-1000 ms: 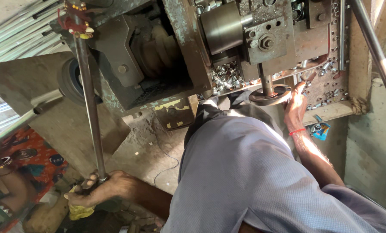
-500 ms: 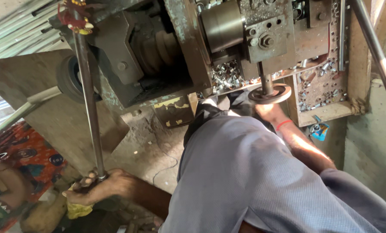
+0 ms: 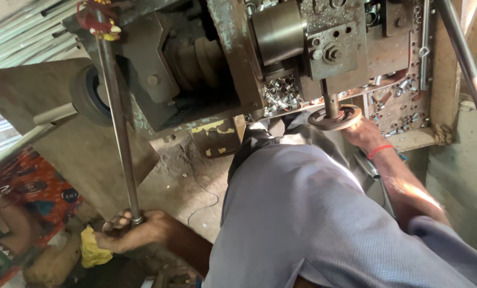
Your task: The person operates a metal lathe machine by turning handwheels and pulling levers to machine a metal component while shavings accumulate on the floor.
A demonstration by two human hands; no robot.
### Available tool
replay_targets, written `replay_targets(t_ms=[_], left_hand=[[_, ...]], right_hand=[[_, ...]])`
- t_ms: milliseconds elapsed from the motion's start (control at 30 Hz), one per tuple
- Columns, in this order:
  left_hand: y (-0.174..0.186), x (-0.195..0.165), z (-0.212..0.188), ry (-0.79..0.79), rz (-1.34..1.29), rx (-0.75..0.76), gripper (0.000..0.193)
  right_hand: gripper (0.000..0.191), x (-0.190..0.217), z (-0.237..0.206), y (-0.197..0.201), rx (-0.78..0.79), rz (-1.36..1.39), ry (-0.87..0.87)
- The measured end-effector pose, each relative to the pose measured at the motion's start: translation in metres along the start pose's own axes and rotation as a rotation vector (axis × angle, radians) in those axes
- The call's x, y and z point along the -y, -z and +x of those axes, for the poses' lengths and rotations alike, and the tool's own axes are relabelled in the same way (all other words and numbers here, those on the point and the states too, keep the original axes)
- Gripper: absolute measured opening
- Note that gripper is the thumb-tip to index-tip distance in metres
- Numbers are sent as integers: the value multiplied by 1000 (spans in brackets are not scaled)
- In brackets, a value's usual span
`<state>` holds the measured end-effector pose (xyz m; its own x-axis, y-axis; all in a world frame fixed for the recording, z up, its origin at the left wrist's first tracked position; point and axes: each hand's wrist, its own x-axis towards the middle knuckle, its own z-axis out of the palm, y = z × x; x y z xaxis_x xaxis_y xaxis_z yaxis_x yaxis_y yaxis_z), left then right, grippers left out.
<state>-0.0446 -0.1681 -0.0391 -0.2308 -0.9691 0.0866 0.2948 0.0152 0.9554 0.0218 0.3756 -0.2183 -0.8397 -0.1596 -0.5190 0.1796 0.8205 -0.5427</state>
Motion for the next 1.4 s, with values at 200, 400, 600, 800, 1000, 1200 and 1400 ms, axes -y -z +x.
replay_targets(t_ms=[200, 400, 600, 800, 1000, 1200, 1400], left_hand=[[-10, 2, 23, -18, 32, -50, 32], [-16, 0, 19, -36, 53, -55, 31], [-14, -5, 5, 21, 43, -25, 33], [-4, -13, -28, 63, -1, 39, 28], [-3, -16, -38, 49, 30, 49, 29], [-2, -19, -40, 63, 52, 26, 29], [-1, -16, -38, 32, 41, 87, 30]], right_hand=[[32, 16, -11, -23, 12, 418, -168], [35, -5, -47, -15, -109, 1041, -254], [33, -11, -47, 6, -103, 975, -256], [28, 32, -20, -19, 152, 371, -174], [28, 3, -8, -2, 45, -102, -178], [17, 27, 9, -29, -49, -211, 28], [22, 34, 17, -26, -153, 197, 28]])
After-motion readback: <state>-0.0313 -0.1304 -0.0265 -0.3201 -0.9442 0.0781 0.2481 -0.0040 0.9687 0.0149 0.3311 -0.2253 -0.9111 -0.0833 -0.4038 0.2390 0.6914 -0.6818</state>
